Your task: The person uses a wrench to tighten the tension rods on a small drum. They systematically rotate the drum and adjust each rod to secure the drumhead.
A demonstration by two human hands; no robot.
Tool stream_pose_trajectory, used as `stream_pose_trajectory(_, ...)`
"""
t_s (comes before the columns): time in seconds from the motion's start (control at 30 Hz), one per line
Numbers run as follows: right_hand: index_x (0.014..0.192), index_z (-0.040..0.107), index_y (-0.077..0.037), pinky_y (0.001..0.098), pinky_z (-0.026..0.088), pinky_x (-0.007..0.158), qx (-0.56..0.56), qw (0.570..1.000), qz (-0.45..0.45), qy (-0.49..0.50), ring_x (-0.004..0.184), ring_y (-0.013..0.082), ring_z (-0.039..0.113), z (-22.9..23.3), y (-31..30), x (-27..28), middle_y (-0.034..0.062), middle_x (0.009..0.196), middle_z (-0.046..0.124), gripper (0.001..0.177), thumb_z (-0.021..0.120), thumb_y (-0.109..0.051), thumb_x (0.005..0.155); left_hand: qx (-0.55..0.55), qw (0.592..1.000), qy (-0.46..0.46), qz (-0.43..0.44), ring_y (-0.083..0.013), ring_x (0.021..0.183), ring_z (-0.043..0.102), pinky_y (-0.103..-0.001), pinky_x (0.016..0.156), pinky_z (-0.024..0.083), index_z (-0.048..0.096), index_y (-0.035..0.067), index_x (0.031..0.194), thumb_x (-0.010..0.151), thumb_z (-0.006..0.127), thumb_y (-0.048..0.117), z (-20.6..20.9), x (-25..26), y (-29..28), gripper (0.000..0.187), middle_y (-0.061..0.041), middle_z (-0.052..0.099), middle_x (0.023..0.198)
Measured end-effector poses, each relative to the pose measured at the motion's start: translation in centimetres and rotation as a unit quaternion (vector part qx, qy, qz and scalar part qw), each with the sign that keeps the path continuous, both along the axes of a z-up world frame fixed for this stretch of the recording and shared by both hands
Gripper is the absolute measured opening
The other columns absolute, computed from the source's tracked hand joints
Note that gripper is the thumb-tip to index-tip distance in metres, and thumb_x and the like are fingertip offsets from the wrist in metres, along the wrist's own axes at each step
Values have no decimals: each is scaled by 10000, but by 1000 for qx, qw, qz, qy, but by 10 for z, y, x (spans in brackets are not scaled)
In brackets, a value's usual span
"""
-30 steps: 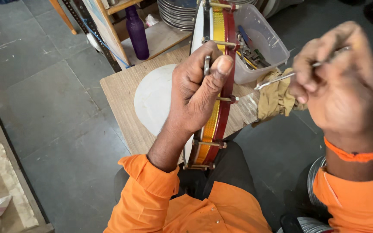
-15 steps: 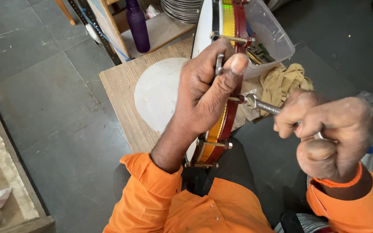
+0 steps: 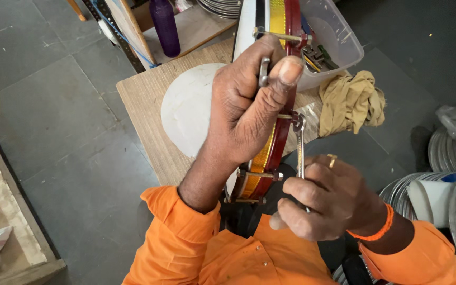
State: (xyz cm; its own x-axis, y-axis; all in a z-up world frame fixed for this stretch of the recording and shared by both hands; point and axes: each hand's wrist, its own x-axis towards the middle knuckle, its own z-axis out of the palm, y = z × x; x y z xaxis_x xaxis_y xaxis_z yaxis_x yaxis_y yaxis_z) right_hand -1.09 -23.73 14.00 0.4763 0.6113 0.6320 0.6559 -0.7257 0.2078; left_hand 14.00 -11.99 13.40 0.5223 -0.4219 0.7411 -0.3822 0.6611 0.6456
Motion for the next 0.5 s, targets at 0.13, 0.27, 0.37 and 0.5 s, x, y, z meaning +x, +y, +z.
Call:
stream_pose_trajectory(0.13,1042,507,-136,342,508,556,28,999,8,-12,666,195,571,8,-12,1,60,911,598,340,661,-435,994,7,999,-25,36,-69,660,528,-230,594,452,570,30,1033,1152,561,382,0,3,2,371,10,517,784)
stream_pose_trajectory(0.27,1038,540,-157,286,462,504,-32,999,-30,-25,622,143,527,8,-7,3,24,848,589,331,741,-409,963,2,998,-28,49,-66,652,556,-217,585,463,579,76,1023,1149,554,397,4,-1,-9,346,18,530,788)
stream_pose_trajectory(0.37,1060,544,-154,278,484,525,-72,997,-40,-1,651,141,563,6,-1,8,22,867,593,283,771,-294,966,43,995,-49,69,-70,697,592,-231,651,487,562,60,1062,1187,536,414,5,-4,-3,377,9,548,816)
stream_pose_trajectory(0.5,1052,534,-138,304,469,508,10,1000,22,14,614,147,535,9,-12,7,49,876,634,318,749,-353,958,74,995,-32,61,-81,682,572,-238,617,460,553,58,1012,1177,553,409,3,-5,1,387,-8,526,791)
